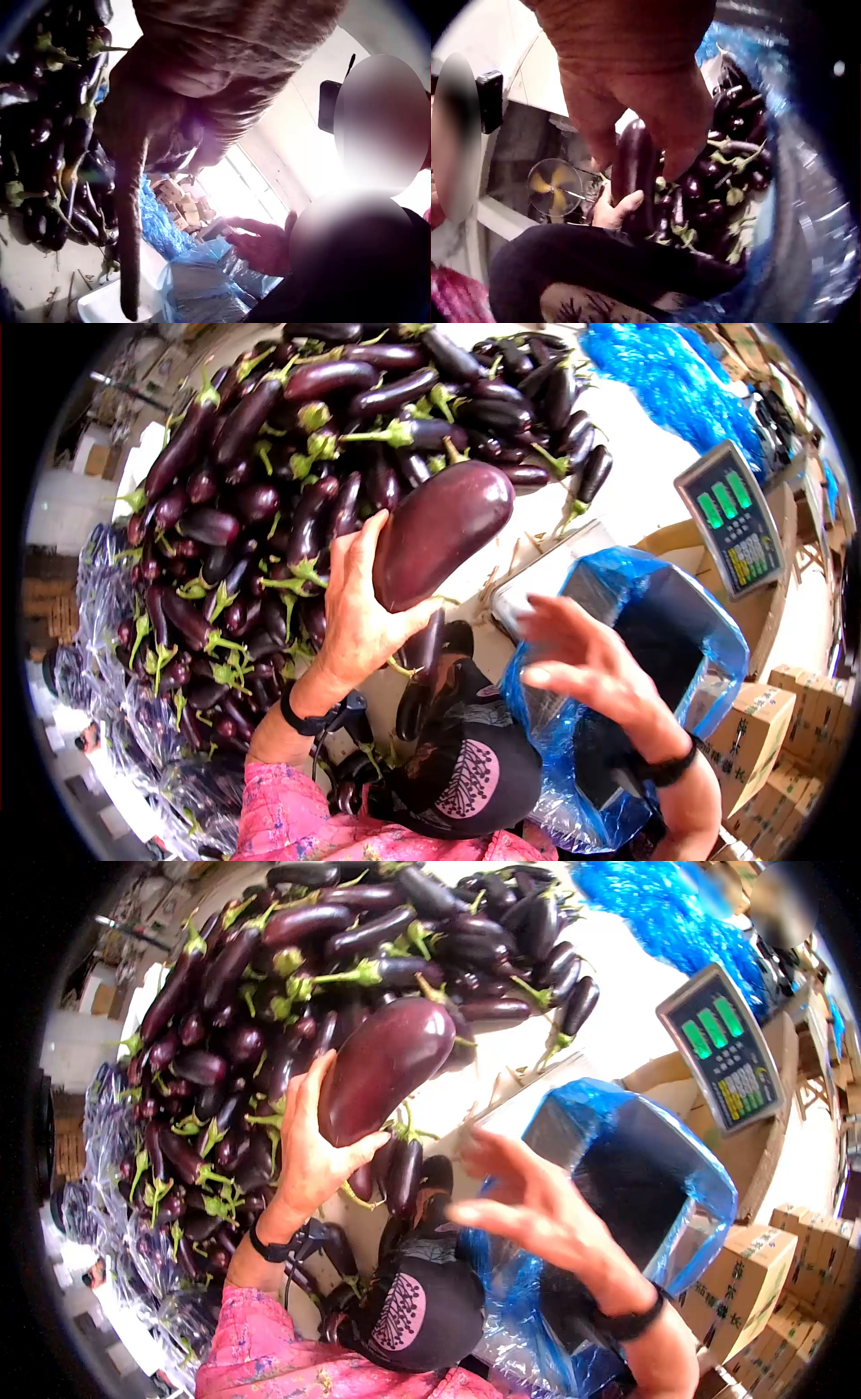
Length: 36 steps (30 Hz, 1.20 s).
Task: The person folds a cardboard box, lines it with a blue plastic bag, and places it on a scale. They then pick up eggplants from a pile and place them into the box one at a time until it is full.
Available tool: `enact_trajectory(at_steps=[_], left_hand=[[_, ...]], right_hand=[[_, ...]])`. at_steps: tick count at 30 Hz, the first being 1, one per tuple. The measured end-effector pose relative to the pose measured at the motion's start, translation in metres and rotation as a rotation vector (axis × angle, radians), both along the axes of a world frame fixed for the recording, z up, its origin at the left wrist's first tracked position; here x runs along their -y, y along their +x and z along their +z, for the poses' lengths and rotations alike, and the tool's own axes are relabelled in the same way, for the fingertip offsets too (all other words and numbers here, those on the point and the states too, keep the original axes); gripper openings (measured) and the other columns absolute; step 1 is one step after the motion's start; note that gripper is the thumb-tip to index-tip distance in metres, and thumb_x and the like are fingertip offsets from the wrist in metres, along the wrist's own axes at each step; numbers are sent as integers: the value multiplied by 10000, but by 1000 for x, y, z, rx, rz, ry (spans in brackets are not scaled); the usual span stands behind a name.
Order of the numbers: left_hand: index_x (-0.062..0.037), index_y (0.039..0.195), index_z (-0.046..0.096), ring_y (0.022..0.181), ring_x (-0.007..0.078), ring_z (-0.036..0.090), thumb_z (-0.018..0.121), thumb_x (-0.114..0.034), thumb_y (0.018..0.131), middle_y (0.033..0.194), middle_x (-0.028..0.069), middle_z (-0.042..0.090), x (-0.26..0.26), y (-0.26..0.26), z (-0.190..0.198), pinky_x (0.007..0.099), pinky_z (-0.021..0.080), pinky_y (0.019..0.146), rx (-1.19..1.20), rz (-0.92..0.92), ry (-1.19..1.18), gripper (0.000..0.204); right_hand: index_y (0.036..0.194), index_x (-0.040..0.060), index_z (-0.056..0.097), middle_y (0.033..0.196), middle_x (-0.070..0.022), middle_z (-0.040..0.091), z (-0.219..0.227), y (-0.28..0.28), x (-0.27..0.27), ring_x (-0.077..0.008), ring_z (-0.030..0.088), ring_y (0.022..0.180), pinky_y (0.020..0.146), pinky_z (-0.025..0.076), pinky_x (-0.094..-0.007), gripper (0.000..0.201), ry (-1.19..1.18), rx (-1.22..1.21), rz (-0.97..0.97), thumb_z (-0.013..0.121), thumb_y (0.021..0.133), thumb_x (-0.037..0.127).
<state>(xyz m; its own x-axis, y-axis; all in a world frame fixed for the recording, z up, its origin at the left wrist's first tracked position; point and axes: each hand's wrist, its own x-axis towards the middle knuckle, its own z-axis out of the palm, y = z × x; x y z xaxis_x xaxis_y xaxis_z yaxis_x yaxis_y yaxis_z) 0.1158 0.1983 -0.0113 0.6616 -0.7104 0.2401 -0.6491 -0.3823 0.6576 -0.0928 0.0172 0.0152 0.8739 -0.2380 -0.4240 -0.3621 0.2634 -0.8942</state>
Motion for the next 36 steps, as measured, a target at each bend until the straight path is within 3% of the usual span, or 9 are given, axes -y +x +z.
enact_trajectory(at_steps=[3,5,8,11,16,20,25,31,36], left_hand=[[-33,1485,390,1242,335,498,909,-233,633,1327,178,479,12,-13,11,435,416,1067,75,-79,-47,1017],[-21,1501,364,1304,321,473,875,-201,711,1383,183,458,15,-22,23,420,398,1098,-8,-114,-54,958],[6,1512,334,1352,269,465,815,-115,748,1473,180,436,4,-12,26,388,378,1134,-567,-81,-246,911],[9,1522,312,1344,270,473,812,-110,743,1463,188,451,-6,-4,26,388,378,1132,-460,-137,-38,933],[-14,1551,244,1374,287,439,860,-102,682,1461,196,440,-12,-23,2,409,377,1136,-108,-125,-45,1069],[-22,1554,224,1343,321,471,878,-115,674,1464,212,438,-19,-24,-18,422,404,1111,-232,-107,-102,1100],[-6,1531,245,1292,361,529,905,-141,671,1445,232,469,-20,-27,-26,419,444,1076,-355,-89,7,1093],[-5,1413,438,1153,207,572,790,-265,738,1263,125,588,-17,-5,-82,354,451,1017,-800,-55,-88,805],[7,1413,453,1164,195,558,799,-286,723,1274,108,580,0,14,-133,345,437,1026,-929,-180,-26,825]], right_hand=[[1451,-3,416,1326,-170,592,-8,66,-19,-275,532,1285,1087,426,-412,789,309,340,-161,821,827,262],[1423,9,453,1314,-147,587,-37,88,-26,-248,537,1255,1062,437,-410,736,381,306,-259,809,832,263],[1401,26,477,1306,-105,586,-39,94,-28,-199,541,1220,1056,421,-375,641,601,427,-233,768,872,241],[1390,21,481,1308,-92,584,-59,95,-31,-191,537,1224,1071,407,-363,612,689,397,-184,757,882,222],[1416,20,451,1337,-88,570,-69,96,-32,-213,523,1259,1113,383,-382,659,780,353,-129,772,857,154],[1416,13,453,1336,-94,581,-79,97,-32,-222,530,1258,1119,381,-377,681,780,352,-93,787,833,121],[1400,-25,446,1311,-131,574,-85,94,-35,-238,536,1232,1084,408,-379,698,668,308,-47,780,817,162],[1423,-101,431,1395,-210,553,-68,59,-15,-262,514,1305,1112,384,-348,696,229,-112,38,714,901,260],[1174,-52,645,983,-150,718,-38,17,3,-191,682,931,824,537,-325,339,-191,-196,229,673,931,184]])
